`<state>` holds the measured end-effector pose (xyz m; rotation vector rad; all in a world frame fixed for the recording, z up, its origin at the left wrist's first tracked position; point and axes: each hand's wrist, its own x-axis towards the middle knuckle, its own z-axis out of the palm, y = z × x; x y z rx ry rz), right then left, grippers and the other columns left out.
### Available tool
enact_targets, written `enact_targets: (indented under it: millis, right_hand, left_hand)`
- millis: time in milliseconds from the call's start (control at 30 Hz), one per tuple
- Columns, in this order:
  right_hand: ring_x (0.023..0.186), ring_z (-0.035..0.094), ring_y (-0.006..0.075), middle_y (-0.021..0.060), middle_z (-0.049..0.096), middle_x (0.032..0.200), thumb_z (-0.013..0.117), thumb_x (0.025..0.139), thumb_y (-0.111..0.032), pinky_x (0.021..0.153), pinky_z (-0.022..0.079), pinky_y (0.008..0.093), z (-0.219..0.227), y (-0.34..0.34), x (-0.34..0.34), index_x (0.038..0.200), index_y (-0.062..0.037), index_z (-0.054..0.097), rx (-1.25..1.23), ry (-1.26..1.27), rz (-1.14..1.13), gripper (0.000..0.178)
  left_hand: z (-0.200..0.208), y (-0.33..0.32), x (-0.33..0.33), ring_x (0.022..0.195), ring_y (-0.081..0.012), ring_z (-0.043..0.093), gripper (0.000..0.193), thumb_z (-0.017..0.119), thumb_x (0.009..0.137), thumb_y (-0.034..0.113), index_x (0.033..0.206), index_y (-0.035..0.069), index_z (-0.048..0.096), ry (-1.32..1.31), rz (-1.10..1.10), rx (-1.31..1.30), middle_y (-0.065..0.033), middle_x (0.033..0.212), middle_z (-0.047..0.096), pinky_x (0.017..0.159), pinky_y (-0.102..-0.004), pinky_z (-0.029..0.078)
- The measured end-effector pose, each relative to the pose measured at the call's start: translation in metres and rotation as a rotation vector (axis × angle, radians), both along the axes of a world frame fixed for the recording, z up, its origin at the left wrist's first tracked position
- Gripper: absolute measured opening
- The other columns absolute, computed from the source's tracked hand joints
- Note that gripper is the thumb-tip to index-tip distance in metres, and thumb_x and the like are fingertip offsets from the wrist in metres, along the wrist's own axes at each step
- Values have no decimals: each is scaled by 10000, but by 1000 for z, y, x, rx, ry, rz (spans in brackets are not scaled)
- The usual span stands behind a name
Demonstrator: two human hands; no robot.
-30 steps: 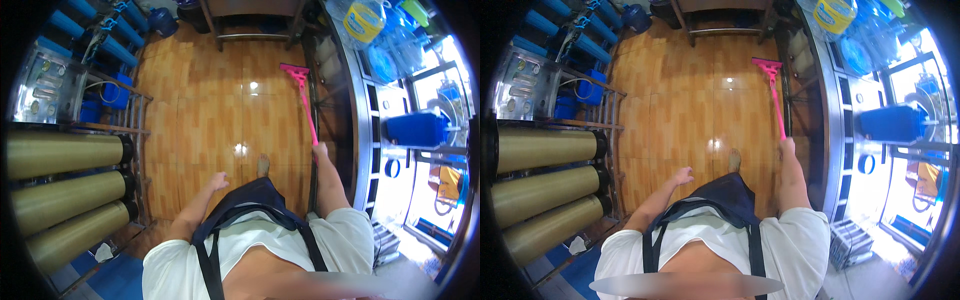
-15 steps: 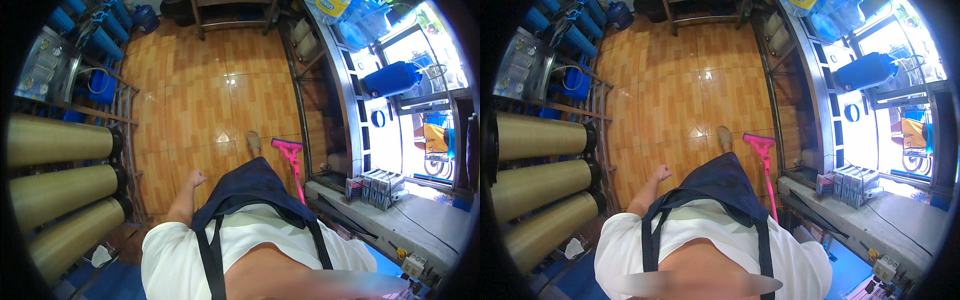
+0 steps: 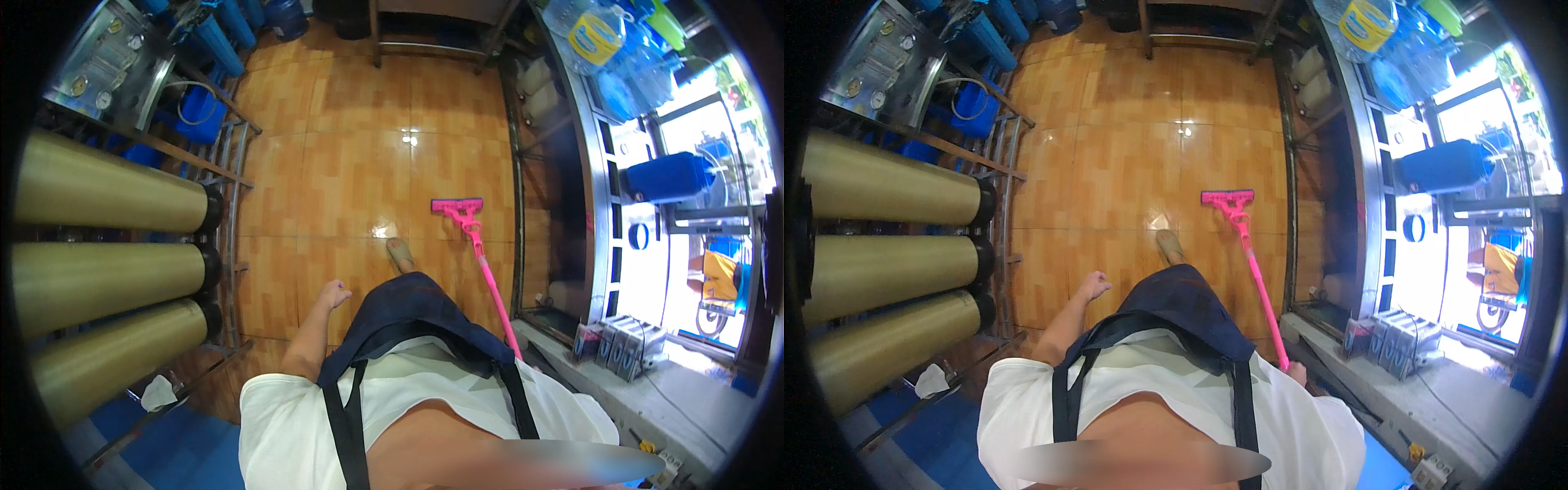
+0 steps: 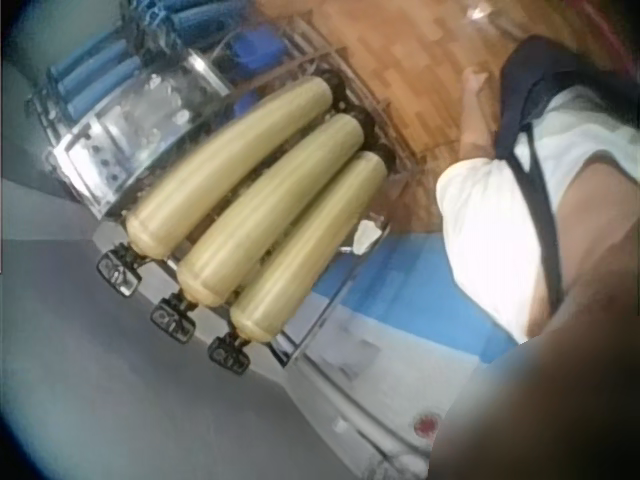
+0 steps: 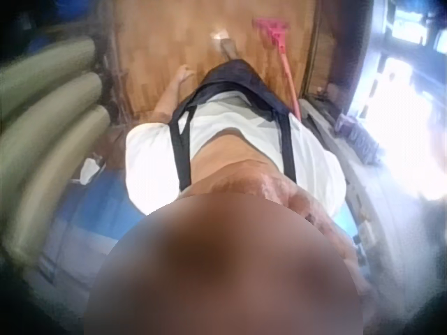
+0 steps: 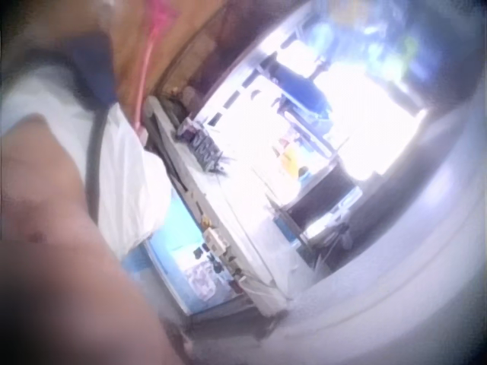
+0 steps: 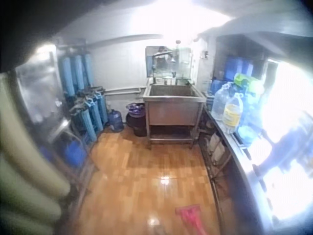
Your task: The person refills a blue plastic jug and a transparent bottle with water from a dispenser, then mops the tiled floor with a pink mop. Finally, the person refills the containers again and wipes the dispenser surface with a green cloth.
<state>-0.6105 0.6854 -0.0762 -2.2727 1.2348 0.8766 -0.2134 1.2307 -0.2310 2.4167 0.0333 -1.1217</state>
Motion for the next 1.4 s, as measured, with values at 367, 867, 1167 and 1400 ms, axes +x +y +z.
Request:
enact_targets:
  millis: [367, 867, 1167, 1400]
  right_hand:
    - [969, 680, 420, 282, 691, 1001, 662, 816, -281, 824, 553, 496, -105, -25, 527, 926, 24, 709, -40, -217, 365, 327]
    - [652, 680, 314, 197, 671, 785, 696, 733, -96, 593, 554, 434, -154, 181, 744, 991, 48, 602, 306, -182, 646, 310]
    - [934, 627, 491, 278, 661, 945, 660, 774, -191, 798, 488, 543, -68, 49, 135, 1104, -56, 541, 261, -63, 505, 376]
    - [912, 646, 470, 270, 672, 932, 690, 761, -233, 782, 503, 536, -32, 65, 46, 1035, -45, 597, 32, 153, 268, 346]
  left_hand:
    - [33, 40, 59, 1000, -302, 668, 558, 782, 771, 367, 1199, 38, 640, 24, 154, 162, -190, 1086, 701, 866, -389, 531]
    - [54, 49, 19, 937, -271, 670, 519, 769, 813, 320, 1209, 19, 619, -48, 387, -31, -157, 1002, 701, 852, -380, 529]
    - [22, 167, -105, 1013, -318, 671, 485, 762, 791, 318, 1144, 0, 664, 5, 335, 4, -198, 1052, 709, 885, -396, 522]
    - [37, 242, -181, 1009, -343, 671, 425, 783, 752, 302, 1044, 3, 703, 326, 380, 148, -223, 1056, 702, 870, -408, 526]
